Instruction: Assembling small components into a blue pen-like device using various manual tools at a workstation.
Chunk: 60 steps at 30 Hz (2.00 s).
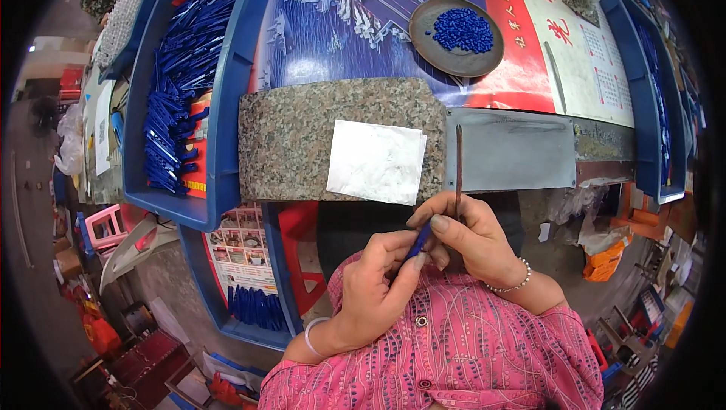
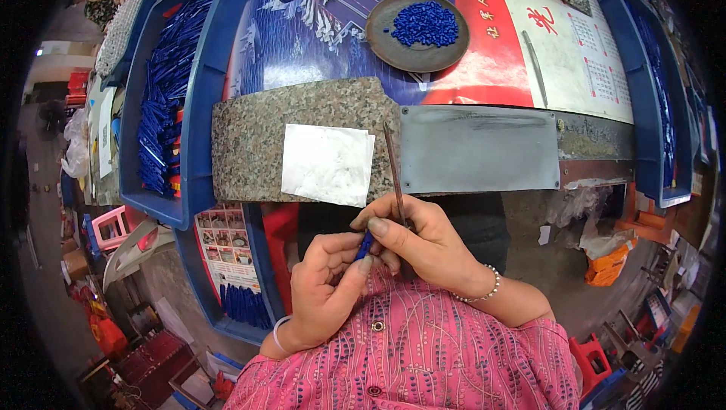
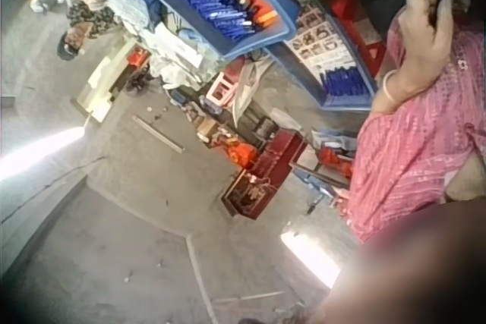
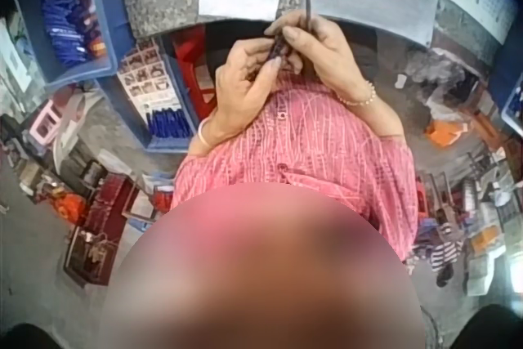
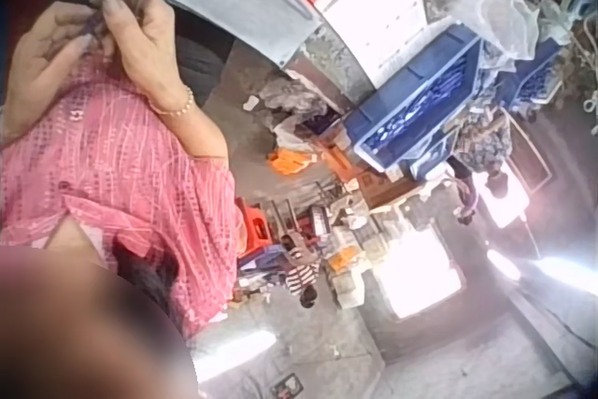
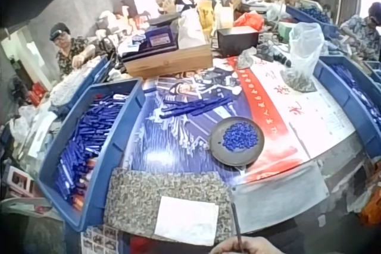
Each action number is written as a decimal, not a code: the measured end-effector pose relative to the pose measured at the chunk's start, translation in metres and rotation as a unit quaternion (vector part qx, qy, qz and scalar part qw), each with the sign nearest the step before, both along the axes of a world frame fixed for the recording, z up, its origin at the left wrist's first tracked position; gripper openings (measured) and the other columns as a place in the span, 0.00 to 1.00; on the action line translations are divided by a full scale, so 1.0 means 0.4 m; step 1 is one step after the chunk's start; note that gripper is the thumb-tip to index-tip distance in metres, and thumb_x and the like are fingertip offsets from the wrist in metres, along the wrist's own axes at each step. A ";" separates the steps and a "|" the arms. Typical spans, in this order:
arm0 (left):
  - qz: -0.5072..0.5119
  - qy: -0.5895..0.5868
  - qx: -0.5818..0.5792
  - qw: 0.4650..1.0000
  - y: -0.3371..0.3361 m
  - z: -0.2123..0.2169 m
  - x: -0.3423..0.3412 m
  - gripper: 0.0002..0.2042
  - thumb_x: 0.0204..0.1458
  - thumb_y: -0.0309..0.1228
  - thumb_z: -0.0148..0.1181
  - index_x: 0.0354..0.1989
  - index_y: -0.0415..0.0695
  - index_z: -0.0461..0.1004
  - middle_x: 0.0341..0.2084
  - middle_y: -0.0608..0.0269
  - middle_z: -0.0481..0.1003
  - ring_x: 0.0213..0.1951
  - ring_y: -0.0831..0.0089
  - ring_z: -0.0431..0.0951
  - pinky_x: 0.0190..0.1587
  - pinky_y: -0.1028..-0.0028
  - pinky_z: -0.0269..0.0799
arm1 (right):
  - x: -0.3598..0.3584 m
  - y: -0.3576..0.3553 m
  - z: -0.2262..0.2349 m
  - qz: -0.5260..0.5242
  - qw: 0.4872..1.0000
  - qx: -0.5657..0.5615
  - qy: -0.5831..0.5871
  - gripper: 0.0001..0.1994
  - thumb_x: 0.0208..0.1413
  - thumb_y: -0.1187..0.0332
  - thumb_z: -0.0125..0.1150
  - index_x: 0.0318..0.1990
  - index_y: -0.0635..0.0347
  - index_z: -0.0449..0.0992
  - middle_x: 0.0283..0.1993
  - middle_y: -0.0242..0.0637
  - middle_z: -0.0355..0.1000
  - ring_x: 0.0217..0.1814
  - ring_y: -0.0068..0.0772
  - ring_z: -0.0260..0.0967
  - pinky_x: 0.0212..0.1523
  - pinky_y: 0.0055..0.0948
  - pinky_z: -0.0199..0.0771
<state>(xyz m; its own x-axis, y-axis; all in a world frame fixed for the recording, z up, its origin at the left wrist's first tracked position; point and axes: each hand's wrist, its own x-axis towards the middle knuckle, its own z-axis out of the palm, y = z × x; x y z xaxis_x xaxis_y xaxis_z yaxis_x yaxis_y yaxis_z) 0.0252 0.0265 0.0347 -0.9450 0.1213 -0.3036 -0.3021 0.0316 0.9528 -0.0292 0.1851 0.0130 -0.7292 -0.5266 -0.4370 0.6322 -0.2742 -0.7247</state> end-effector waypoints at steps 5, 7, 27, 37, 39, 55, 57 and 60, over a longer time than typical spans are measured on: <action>0.005 -0.105 0.132 0.986 -0.019 0.006 -0.010 0.11 0.56 0.21 0.46 0.46 0.32 0.60 0.32 0.53 0.75 0.25 0.82 0.72 0.26 0.85 0.67 | -0.002 -0.008 0.004 0.000 1.000 0.014 -0.004 0.11 0.58 0.66 0.51 0.39 0.67 0.69 0.27 0.33 0.68 0.20 0.16 0.61 0.23 0.16 0.63; -0.007 -0.112 0.151 0.982 -0.027 0.004 -0.011 0.10 0.57 0.22 0.43 0.46 0.32 0.59 0.30 0.52 0.74 0.21 0.81 0.70 0.24 0.84 0.66 | -0.003 -0.011 0.003 0.002 1.000 0.015 -0.002 0.11 0.58 0.66 0.51 0.39 0.67 0.69 0.26 0.33 0.68 0.20 0.16 0.61 0.23 0.16 0.62; 0.025 -0.183 0.245 0.952 -0.034 0.000 -0.024 0.09 0.56 0.25 0.43 0.43 0.34 0.62 0.25 0.53 0.74 0.15 0.81 0.67 0.20 0.85 0.62 | -0.002 -0.015 0.006 0.007 0.999 0.026 -0.019 0.10 0.57 0.67 0.52 0.39 0.67 0.69 0.25 0.30 0.67 0.19 0.14 0.62 0.21 0.14 0.63; 0.024 -0.219 0.298 0.929 -0.044 -0.011 -0.026 0.09 0.56 0.26 0.43 0.43 0.37 0.63 0.24 0.54 0.73 0.16 0.81 0.66 0.20 0.85 0.61 | -0.001 -0.022 0.008 0.008 0.999 0.031 -0.021 0.10 0.57 0.67 0.52 0.39 0.67 0.68 0.25 0.30 0.67 0.20 0.14 0.62 0.21 0.14 0.63; 0.024 -0.203 0.290 0.935 -0.042 -0.018 -0.019 0.09 0.57 0.26 0.43 0.43 0.37 0.62 0.24 0.55 0.73 0.16 0.81 0.66 0.21 0.85 0.61 | -0.002 -0.025 0.009 0.007 0.999 0.039 -0.018 0.10 0.57 0.67 0.52 0.39 0.66 0.68 0.25 0.30 0.67 0.20 0.14 0.62 0.21 0.13 0.63; 0.051 0.064 -0.091 0.992 -0.091 0.006 -0.078 0.09 0.54 0.21 0.49 0.43 0.33 0.65 0.31 0.58 0.74 0.26 0.83 0.70 0.29 0.84 0.67 | -0.080 0.145 0.103 -0.152 0.888 0.311 0.304 0.25 0.49 0.82 0.46 0.57 0.61 0.54 0.43 0.40 0.63 0.22 0.15 0.57 0.23 0.13 0.61; 0.049 0.142 -0.171 0.974 -0.107 -0.007 -0.091 0.08 0.53 0.21 0.51 0.41 0.33 0.68 0.29 0.60 0.74 0.27 0.82 0.71 0.28 0.83 0.67 | -0.142 0.189 0.104 -0.141 0.813 0.447 0.346 0.24 0.50 0.80 0.48 0.57 0.63 0.56 0.44 0.37 0.64 0.27 0.14 0.59 0.25 0.15 0.62; 0.024 0.231 -0.274 0.933 -0.111 -0.001 -0.116 0.07 0.52 0.21 0.52 0.39 0.34 0.70 0.28 0.61 0.74 0.26 0.84 0.71 0.27 0.82 0.67 | -0.237 0.248 0.077 -0.137 0.737 0.538 0.385 0.22 0.51 0.77 0.50 0.55 0.65 0.58 0.43 0.39 0.66 0.33 0.20 0.63 0.31 0.20 0.66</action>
<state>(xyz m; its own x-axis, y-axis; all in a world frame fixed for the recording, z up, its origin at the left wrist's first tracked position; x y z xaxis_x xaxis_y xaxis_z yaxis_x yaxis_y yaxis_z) -0.0213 -0.0180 0.0341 -0.9909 0.0213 0.1328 0.1226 0.5498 0.8262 -0.1239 0.2845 0.0439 -0.9938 0.0355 0.1052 -0.0532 0.6797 -0.7315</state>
